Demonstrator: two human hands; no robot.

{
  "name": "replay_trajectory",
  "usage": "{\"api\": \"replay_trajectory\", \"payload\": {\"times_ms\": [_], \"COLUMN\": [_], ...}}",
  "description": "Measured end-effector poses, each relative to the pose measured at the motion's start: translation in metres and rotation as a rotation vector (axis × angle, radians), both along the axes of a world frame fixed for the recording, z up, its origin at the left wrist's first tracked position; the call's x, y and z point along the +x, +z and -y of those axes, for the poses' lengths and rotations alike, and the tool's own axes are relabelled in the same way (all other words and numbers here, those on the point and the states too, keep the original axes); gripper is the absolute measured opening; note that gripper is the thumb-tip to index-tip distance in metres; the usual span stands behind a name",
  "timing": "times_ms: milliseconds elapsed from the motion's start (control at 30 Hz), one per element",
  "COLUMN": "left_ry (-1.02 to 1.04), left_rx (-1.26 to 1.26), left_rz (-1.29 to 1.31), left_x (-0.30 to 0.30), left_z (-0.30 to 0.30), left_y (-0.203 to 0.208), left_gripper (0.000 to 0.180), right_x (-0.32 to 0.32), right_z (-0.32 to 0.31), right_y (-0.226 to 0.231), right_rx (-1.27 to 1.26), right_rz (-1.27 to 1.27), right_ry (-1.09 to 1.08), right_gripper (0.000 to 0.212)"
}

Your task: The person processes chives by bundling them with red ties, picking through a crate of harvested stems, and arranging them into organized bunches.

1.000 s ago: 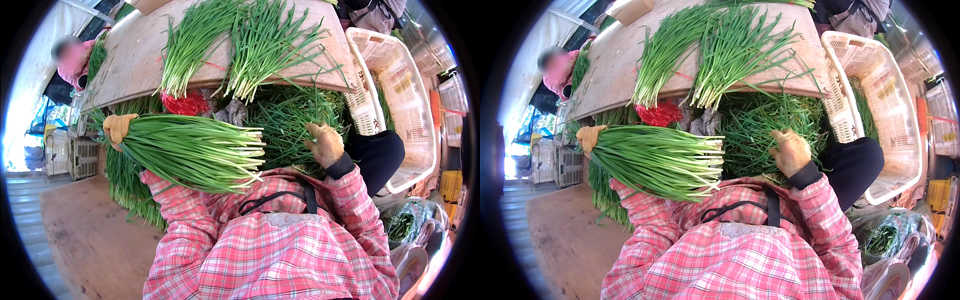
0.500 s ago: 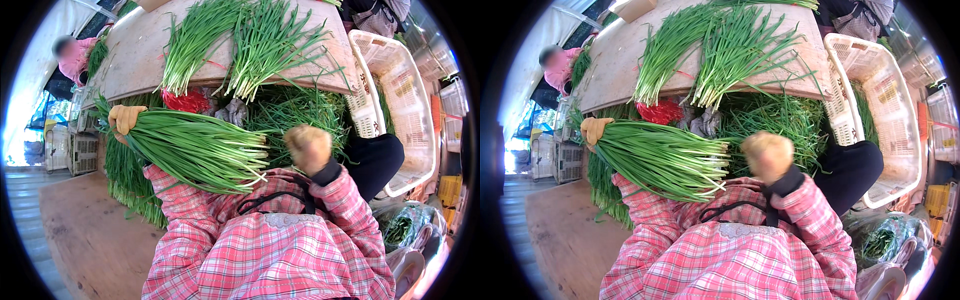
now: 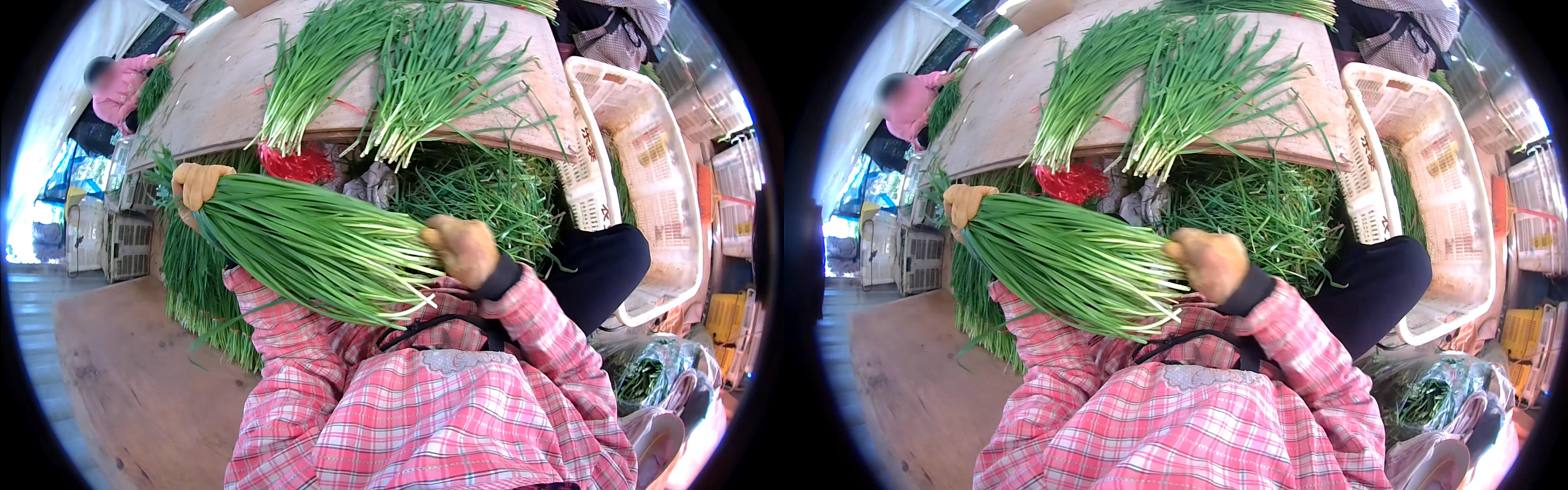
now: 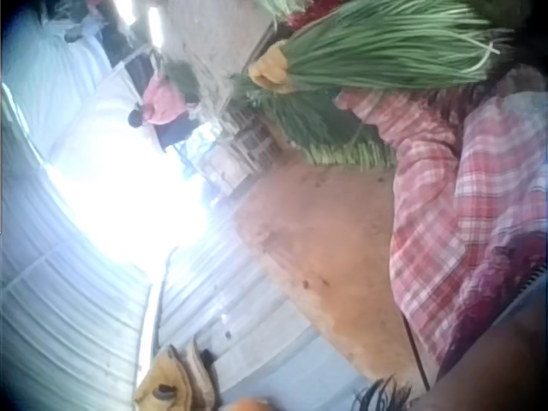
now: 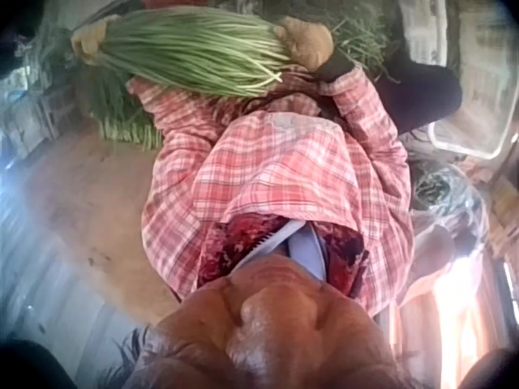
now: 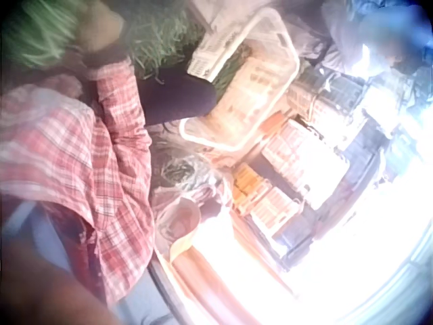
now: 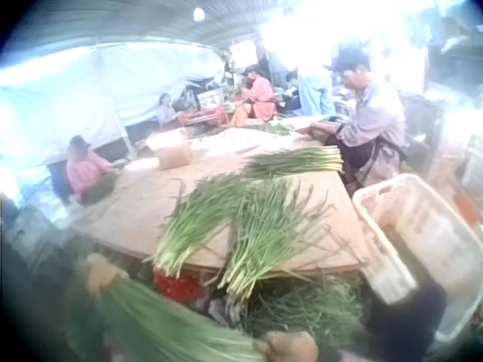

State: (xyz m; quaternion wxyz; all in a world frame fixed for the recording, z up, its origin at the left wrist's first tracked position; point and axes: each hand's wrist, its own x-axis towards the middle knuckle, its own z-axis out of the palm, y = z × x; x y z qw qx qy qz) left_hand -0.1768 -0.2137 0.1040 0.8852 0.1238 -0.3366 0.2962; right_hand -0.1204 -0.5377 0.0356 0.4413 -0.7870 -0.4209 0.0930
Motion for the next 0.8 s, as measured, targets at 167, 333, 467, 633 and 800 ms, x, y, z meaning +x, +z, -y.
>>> {"api": "replay_trajectory", "payload": {"times_ms": [167,333,467,633,800], "left_ry": [-0.027,-0.150,-0.265,-0.249,0.166], "left_rx": [0.075,0.078,0.161,0.240,0.195], "left_rz": [-0.115,-0.087,-0.279,-0.639,-1.042], "left_x": [-0.006,0.024,0.046,0.054,0.101], "left_z": [-0.021,-0.005,0.003,-0.041,0.001], "left_y": [0.016,0.022,0.038,0.013,0.045], "left_gripper": [0.013,0.012,0.019,0.026,0.024], "right_x": [0.032,0.043,0.024,0.020,0.041], "right_z": [0.074,0.017,-0.016,0.014,0.070], "right_y": [-0.039,0.003,-0.018,-0.012,-0.033], "right_rx": [-0.216,0.226,0.255,0.185,-0.031], "right_rz": [-0.139,-0.081,-0.885,-0.654,-0.639], "right_ry": [-0.231,0.042,0.425,0.080,-0.324], "right_gripper": [0.016,0.070,0.051,0.028,0.016]}}
